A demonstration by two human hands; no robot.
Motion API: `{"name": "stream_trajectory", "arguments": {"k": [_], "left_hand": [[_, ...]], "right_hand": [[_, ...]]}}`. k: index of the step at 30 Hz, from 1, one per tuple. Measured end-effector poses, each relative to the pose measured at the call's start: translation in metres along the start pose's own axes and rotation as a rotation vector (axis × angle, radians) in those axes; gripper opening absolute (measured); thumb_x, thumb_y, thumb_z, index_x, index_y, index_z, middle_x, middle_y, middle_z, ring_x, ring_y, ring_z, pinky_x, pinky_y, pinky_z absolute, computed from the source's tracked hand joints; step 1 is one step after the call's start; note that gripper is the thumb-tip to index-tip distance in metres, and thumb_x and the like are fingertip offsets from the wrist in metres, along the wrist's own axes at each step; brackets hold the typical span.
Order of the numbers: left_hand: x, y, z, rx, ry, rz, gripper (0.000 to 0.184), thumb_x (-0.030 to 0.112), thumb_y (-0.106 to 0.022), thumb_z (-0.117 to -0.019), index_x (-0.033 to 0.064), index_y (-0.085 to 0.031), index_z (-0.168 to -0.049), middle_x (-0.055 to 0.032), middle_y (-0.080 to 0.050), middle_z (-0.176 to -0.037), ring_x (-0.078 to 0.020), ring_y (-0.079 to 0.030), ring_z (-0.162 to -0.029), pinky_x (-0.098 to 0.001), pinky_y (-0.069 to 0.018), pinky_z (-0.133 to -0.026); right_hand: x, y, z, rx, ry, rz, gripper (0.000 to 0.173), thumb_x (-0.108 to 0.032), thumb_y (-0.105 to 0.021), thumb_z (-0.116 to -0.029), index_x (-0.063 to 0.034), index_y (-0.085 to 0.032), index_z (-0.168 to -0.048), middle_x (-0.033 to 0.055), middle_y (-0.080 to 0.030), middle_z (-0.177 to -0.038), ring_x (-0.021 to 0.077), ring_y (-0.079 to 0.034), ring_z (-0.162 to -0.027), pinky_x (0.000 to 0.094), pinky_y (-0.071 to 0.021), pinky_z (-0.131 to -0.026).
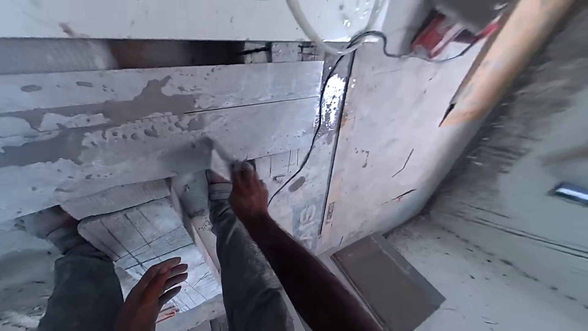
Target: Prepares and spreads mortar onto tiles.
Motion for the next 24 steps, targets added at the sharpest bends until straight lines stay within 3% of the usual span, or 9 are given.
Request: {"name": "stream_trajectory", "arguments": {"k": [2, 4, 8, 11, 13, 17, 19, 22, 24], "left_hand": [[0.007, 0.005, 0.0, 0.008, -0.015, 0.011, 0.042, 0.03, -0.035, -0.1092, 0.0043, -0.056, -0.135, -0.008, -0.071, -0.117, -0.0198, -0.07, -0.106, -0.0358, -0.0584, -0.087], [0.01, 0.006, 0.001, 0.006, -0.035, 0.017, 0.041, 0.029, -0.033, -0.1093, 0.0044, -0.055, -0.134, -0.0071, -0.072, -0.116, -0.0187, -0.071, -0.104, -0.0343, -0.0588, -0.086], [0.004, 0.004, 0.003, -0.047, -0.042, -0.03, 0.044, 0.031, -0.032, -0.11, 0.0042, -0.053, -0.137, -0.0081, -0.071, -0.119, -0.0202, -0.07, -0.108, -0.0373, -0.0586, -0.089], [0.003, 0.002, 0.005, -0.083, -0.041, -0.044, 0.042, 0.027, -0.031, -0.1096, 0.0044, -0.051, -0.137, -0.0075, -0.069, -0.122, -0.0185, -0.069, -0.109, -0.036, -0.0578, -0.09], [0.008, 0.006, 0.005, -0.052, -0.044, -0.027, 0.04, 0.025, -0.031, -0.1097, 0.0043, -0.053, -0.136, -0.0076, -0.07, -0.121, -0.0183, -0.069, -0.108, -0.0357, -0.0576, -0.09], [0.01, 0.007, 0.007, -0.028, -0.047, 0.013, 0.041, 0.028, -0.033, -0.1098, 0.0041, -0.054, -0.136, -0.008, -0.071, -0.118, -0.0192, -0.07, -0.106, -0.0357, -0.0586, -0.088], [0.008, 0.001, 0.008, -0.055, -0.04, 0.01, 0.041, 0.029, -0.035, -0.109, 0.0041, -0.055, -0.135, -0.0086, -0.071, -0.119, -0.02, -0.07, -0.106, -0.0368, -0.058, -0.088], [0.008, -0.002, 0.012, -0.065, -0.049, 0.007, 0.041, 0.028, -0.038, -0.1097, 0.0023, -0.057, -0.134, -0.0102, -0.07, -0.12, -0.0212, -0.069, -0.108, -0.0394, -0.0578, -0.089], [0.016, 0.002, 0.009, -0.051, -0.061, 0.034, 0.04, 0.025, -0.038, -0.1088, 0.0009, -0.056, -0.134, -0.0117, -0.07, -0.121, -0.0222, -0.069, -0.109, -0.0404, -0.0571, -0.09]], "right_hand": [[-0.003, -0.007, -0.012, 0.037, 0.043, 0.043, 0.039, -0.008, -0.062, -0.0911, -0.0017, -0.068, -0.129, 0.0196, -0.067, -0.128, 0.0355, -0.069, -0.11, 0.0489, -0.0587, -0.078], [0.017, 0.001, -0.022, 0.006, -0.014, 0.051, 0.038, -0.008, -0.06, -0.094, -0.0007, -0.067, -0.131, 0.0217, -0.067, -0.128, 0.0382, -0.068, -0.112, 0.0521, -0.0581, -0.081], [0.12, 0.022, -0.047, -0.201, -0.424, 0.055, 0.045, -0.012, -0.05, -0.1001, -0.0017, -0.056, -0.143, 0.0264, -0.057, -0.138, 0.043, -0.061, -0.122, 0.0601, -0.0552, -0.088], [0.212, 0.042, -0.054, -0.387, -0.718, 0.036, 0.038, -0.021, -0.057, -0.0995, 0.0026, -0.062, -0.13, 0.03, -0.059, -0.134, 0.0473, -0.061, -0.121, 0.0671, -0.052, -0.09], [0.253, 0.065, -0.054, -0.375, -0.859, 0.004, 0.039, -0.029, -0.059, -0.0982, 0.0037, -0.064, -0.119, 0.0307, -0.065, -0.122, 0.048, -0.064, -0.114, 0.0692, -0.051, -0.087], [0.272, 0.096, -0.039, -0.173, -0.864, -0.313, 0.034, -0.026, -0.06, -0.1009, 0.005, -0.065, -0.112, 0.027, -0.066, -0.105, 0.0405, -0.066, -0.097, 0.062, -0.0526, -0.083], [0.269, 0.105, -0.01, -0.178, -0.808, -0.26, 0.035, -0.026, -0.059, -0.1029, 0.0056, -0.065, -0.116, 0.0273, -0.067, -0.105, 0.0409, -0.066, -0.098, 0.0613, -0.0529, -0.085], [0.283, 0.074, 0.071, -0.611, -0.821, 0.177, 0.041, -0.032, -0.063, -0.0985, 0.0015, -0.066, -0.122, 0.0287, -0.067, -0.12, 0.0468, -0.065, -0.113, 0.0675, -0.0508, -0.092], [0.269, 0.052, 0.081, -0.698, -0.848, 0.22, 0.041, -0.034, -0.061, -0.0997, -0.0036, -0.066, -0.126, 0.0244, -0.067, -0.124, 0.0427, -0.064, -0.119, 0.0636, -0.0511, -0.095]]}}
Point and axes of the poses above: each hand's wrist, its own z-axis away from the middle knuckle, its own y-axis out of the back of the hand, x = y × z, the point moved 5 cm from there along -z, towards the middle knuckle
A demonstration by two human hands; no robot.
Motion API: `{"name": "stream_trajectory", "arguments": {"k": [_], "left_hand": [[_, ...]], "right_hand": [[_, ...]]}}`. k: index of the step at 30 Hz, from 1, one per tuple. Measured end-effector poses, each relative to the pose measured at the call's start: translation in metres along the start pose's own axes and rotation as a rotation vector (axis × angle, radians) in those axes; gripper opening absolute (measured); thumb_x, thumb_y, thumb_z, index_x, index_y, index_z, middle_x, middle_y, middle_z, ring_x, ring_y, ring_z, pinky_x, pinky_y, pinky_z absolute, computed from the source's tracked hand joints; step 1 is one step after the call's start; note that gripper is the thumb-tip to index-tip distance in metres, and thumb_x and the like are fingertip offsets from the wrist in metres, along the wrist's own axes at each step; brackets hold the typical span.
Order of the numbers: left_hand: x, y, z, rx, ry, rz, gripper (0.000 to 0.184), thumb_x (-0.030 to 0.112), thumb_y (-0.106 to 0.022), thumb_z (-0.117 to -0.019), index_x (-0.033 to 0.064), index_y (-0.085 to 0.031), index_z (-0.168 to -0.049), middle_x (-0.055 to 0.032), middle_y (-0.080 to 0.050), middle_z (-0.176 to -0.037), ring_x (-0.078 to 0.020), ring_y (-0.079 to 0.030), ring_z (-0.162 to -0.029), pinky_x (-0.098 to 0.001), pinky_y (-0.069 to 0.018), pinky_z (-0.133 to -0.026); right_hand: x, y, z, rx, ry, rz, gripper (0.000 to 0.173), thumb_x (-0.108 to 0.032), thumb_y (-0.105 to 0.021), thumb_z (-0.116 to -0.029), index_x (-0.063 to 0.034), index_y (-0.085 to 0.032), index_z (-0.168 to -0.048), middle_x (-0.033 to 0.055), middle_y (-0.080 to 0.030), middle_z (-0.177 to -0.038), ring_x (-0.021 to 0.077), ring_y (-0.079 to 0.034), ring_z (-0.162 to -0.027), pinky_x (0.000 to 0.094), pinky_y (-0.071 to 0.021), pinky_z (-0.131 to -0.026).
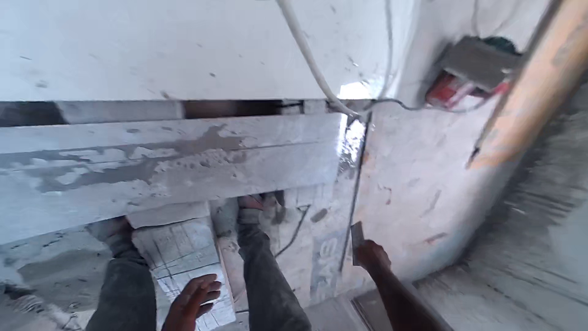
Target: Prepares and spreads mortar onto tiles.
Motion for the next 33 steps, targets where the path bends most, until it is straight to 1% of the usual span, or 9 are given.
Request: {"name": "stream_trajectory", "arguments": {"k": [4, 7, 11, 15, 20, 24, 26, 29, 33], "left_hand": [[-0.007, -0.001, 0.001, 0.035, 0.027, 0.055, 0.039, 0.025, -0.038, -0.1092, 0.0008, -0.058, -0.132, -0.0122, -0.07, -0.118, -0.0222, -0.069, -0.107, -0.0404, -0.0568, -0.089], [-0.015, -0.007, -0.003, 0.022, 0.036, 0.052, 0.038, 0.024, -0.04, -0.1098, 0.0003, -0.058, -0.133, -0.0137, -0.069, -0.121, -0.0226, -0.069, -0.108, -0.0411, -0.0564, -0.091], [-0.028, -0.003, 0.001, 0.013, 0.01, -0.047, 0.036, 0.027, -0.046, -0.1085, 0.0031, -0.06, -0.132, -0.0117, -0.07, -0.121, -0.0212, -0.069, -0.109, -0.0402, -0.0571, -0.092], [-0.033, 0.024, 0.01, 0.036, -0.035, -0.108, 0.037, 0.028, -0.048, -0.1077, 0.0027, -0.061, -0.132, -0.0121, -0.069, -0.122, -0.0205, -0.068, -0.112, -0.0393, -0.0564, -0.094], [-0.029, 0.035, 0.016, 0.002, -0.07, -0.104, 0.036, 0.025, -0.049, -0.1066, 0.001, -0.062, -0.13, -0.0122, -0.069, -0.122, -0.0196, -0.068, -0.112, -0.0383, -0.0558, -0.096], [-0.029, 0.046, 0.023, -0.114, -0.262, 0.001, 0.038, 0.026, -0.052, -0.1067, -0.0014, -0.06, -0.132, -0.0121, -0.07, -0.121, -0.0194, -0.069, -0.111, -0.0397, -0.057, -0.097], [-0.047, 0.066, 0.017, -0.105, -0.285, 0.022, 0.038, 0.027, -0.055, -0.1057, -0.0008, -0.062, -0.129, -0.0117, -0.071, -0.119, -0.0184, -0.069, -0.11, -0.0384, -0.0569, -0.098], [-0.061, 0.102, 0.01, -0.127, -0.196, -0.071, 0.044, 0.039, -0.057, -0.103, 0.0055, -0.066, -0.129, -0.0094, -0.07, -0.123, -0.0188, -0.068, -0.113, -0.0407, -0.0546, -0.1], [-0.024, 0.158, 0.031, -0.076, -0.373, 0.135, 0.043, 0.036, -0.058, -0.1037, 0.0049, -0.065, -0.132, -0.0108, -0.069, -0.126, -0.0195, -0.067, -0.116, -0.0403, -0.0551, -0.101]], "right_hand": [[-0.067, 0.031, 0.03, 0.238, 0.263, -0.421, 0.04, -0.029, -0.058, -0.1063, 0.006, -0.066, -0.123, 0.0325, -0.068, -0.113, 0.0487, -0.065, -0.109, 0.0673, -0.048, -0.095], [-0.121, 0.078, 0.027, 0.34, 0.435, -0.673, 0.041, -0.031, -0.06, -0.1054, 0.0051, -0.062, -0.124, 0.0297, -0.067, -0.111, 0.0444, -0.066, -0.105, 0.0665, -0.0492, -0.093], [-0.187, 0.136, 0.015, 0.37, 0.578, -0.638, 0.042, -0.036, -0.064, -0.103, 0.0052, -0.066, -0.113, 0.0304, -0.067, -0.103, 0.0471, -0.065, -0.098, 0.0706, -0.0468, -0.086], [-0.246, 0.156, 0.036, 0.358, 0.655, -0.614, 0.045, -0.04, -0.071, -0.0971, 0.0043, -0.07, -0.1, 0.0295, -0.069, -0.097, 0.047, -0.066, -0.095, 0.0702, -0.0469, -0.084], [-0.321, 0.133, 0.104, 0.348, 0.757, -0.538, 0.04, -0.041, -0.071, -0.0958, -0.0007, -0.072, -0.093, 0.0225, -0.071, -0.09, 0.0419, -0.069, -0.089, 0.0663, -0.0504, -0.08], [-0.392, 0.096, 0.171, 0.379, 0.854, -0.508, 0.041, -0.042, -0.07, -0.0961, -0.0022, -0.071, -0.089, 0.0191, -0.07, -0.085, 0.0384, -0.069, -0.086, 0.063, -0.0506, -0.077], [-0.427, 0.077, 0.208, 0.393, 0.884, -0.474, 0.041, -0.042, -0.069, -0.0969, -0.0024, -0.071, -0.088, 0.0186, -0.07, -0.083, 0.0376, -0.069, -0.084, 0.0615, -0.0505, -0.075], [-0.471, 0.054, 0.26, 0.437, 0.924, -0.417, 0.04, -0.042, -0.07, -0.0964, -0.0029, -0.071, -0.088, 0.0182, -0.07, -0.084, 0.0364, -0.069, -0.084, 0.0605, -0.0515, -0.076], [-0.538, 0.016, 0.338, 0.483, 0.98, -0.377, 0.041, -0.041, -0.072, -0.0952, -0.0004, -0.072, -0.093, 0.0208, -0.071, -0.09, 0.0381, -0.07, -0.088, 0.0625, -0.0513, -0.08]]}}
Point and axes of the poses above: each hand's wrist, its own z-axis away from the middle knuckle, its own y-axis out of the back of the hand, x = y × z, the point moved 5 cm from there along -z, towards the middle knuckle
